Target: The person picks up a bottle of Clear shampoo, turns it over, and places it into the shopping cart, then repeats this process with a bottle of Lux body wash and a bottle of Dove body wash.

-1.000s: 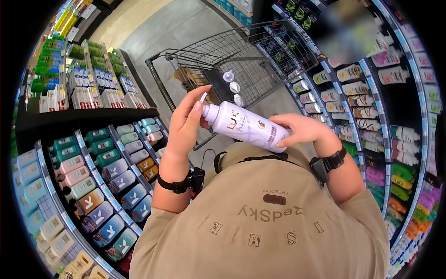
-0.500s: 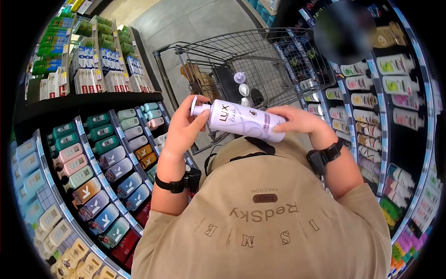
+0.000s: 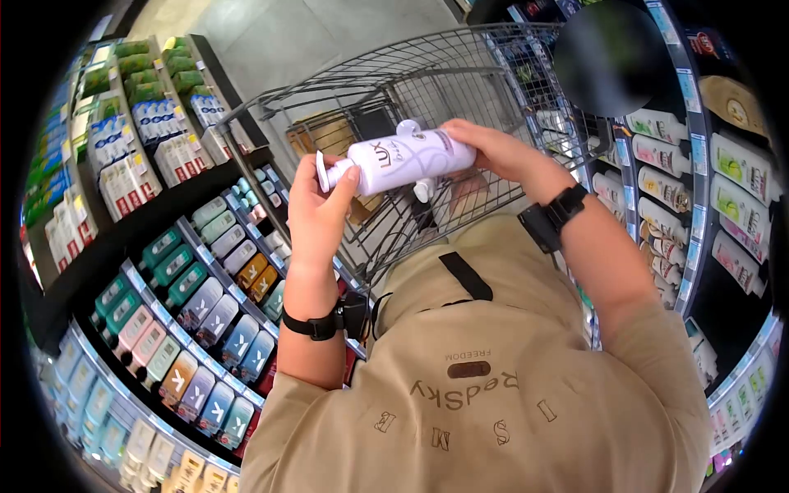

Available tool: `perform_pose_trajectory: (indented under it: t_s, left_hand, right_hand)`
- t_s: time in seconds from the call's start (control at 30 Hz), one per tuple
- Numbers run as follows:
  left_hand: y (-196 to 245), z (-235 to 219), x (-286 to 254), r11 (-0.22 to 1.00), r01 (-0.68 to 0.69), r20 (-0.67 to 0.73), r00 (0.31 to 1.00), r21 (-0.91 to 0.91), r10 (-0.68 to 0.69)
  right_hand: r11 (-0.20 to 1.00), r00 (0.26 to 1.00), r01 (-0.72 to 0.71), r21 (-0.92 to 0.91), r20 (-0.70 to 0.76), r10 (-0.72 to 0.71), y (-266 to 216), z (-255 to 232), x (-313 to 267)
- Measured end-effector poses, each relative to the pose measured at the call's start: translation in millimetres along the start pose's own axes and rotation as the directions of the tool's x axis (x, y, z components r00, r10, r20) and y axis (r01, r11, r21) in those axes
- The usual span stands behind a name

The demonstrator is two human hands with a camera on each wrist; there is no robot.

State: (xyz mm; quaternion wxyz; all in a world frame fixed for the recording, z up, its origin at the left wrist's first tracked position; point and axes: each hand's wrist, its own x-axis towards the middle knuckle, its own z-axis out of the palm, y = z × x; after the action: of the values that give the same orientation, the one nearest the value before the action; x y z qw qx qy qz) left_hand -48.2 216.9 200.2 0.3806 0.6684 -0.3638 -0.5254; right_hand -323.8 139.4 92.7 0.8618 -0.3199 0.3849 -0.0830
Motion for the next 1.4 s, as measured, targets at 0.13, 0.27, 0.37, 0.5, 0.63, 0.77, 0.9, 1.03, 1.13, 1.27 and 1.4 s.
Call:
perform_pose_trajectory:
  t_s: [0.13,0.27,0.37,0.5,0.63,0.77,0.9,1.03,1.13,1.27,1.4]
  left_hand:
    - [-13.5,30.2,40.2,0.983,-0.092,-0.017,0.995,0.159,0.096]
    - [-17.8,56.7,68.9,0.93,-0.166,0.003,0.985,0.326,0.175]
    - [-23.2,70.1,90.5,0.901,-0.183,0.015,0.981,0.393,0.193]
    - [-33.9,82.1,118.8,0.83,-0.206,0.045,0.976,0.519,0.214]
    - [-54.3,83.0,148.1,0.731,-0.195,0.049,0.975,0.654,0.217]
    - [-80.5,82.5,177.2,0.675,-0.172,0.016,0.973,0.717,0.231]
    - [-110.8,85.3,202.1,0.637,-0.126,0.008,0.983,0.761,0.185]
    - [-157.3,90.7,225.7,0.569,-0.104,0.023,0.989,0.815,0.147]
    - [-186.1,90.9,235.6,0.571,-0.063,0.041,0.998,0.819,0.051]
    - [-218.4,90.5,238.2,0.532,-0.149,0.132,0.989,0.833,0.069]
    - [-223.8,97.7,233.9,0.48,-0.087,0.124,0.991,0.873,-0.046]
  right_hand:
    - [0.937,0.994,0.092,0.338,-0.086,-0.067,19.0,-31.9,41.4]
    - [0.848,0.984,0.146,0.509,-0.16,-0.073,33.2,-51.8,75.5]
    - [0.8,0.984,0.144,0.583,-0.17,-0.053,40.7,-63.7,94.1]
    - [0.813,0.981,0.125,0.569,-0.195,-0.014,49.3,-76.4,117.4]
    - [0.851,0.947,0.176,0.494,-0.322,-0.009,54.2,-74.9,130.6]
    - [0.874,0.952,0.169,0.456,-0.304,-0.025,54.6,-73.6,144.7]
    - [0.833,0.978,0.127,0.538,-0.208,-0.015,61.5,-67.9,161.9]
    - [0.811,0.989,0.059,0.582,-0.144,0.031,66.4,-67.7,168.8]
    - [0.803,0.994,0.025,0.595,-0.099,0.042,70.0,-72.2,166.5]
    - [0.795,0.993,0.024,0.606,-0.108,0.052,73.8,-87.9,154.5]
    - [0.782,0.989,0.05,0.621,-0.139,0.048,85.5,-113.0,141.0]
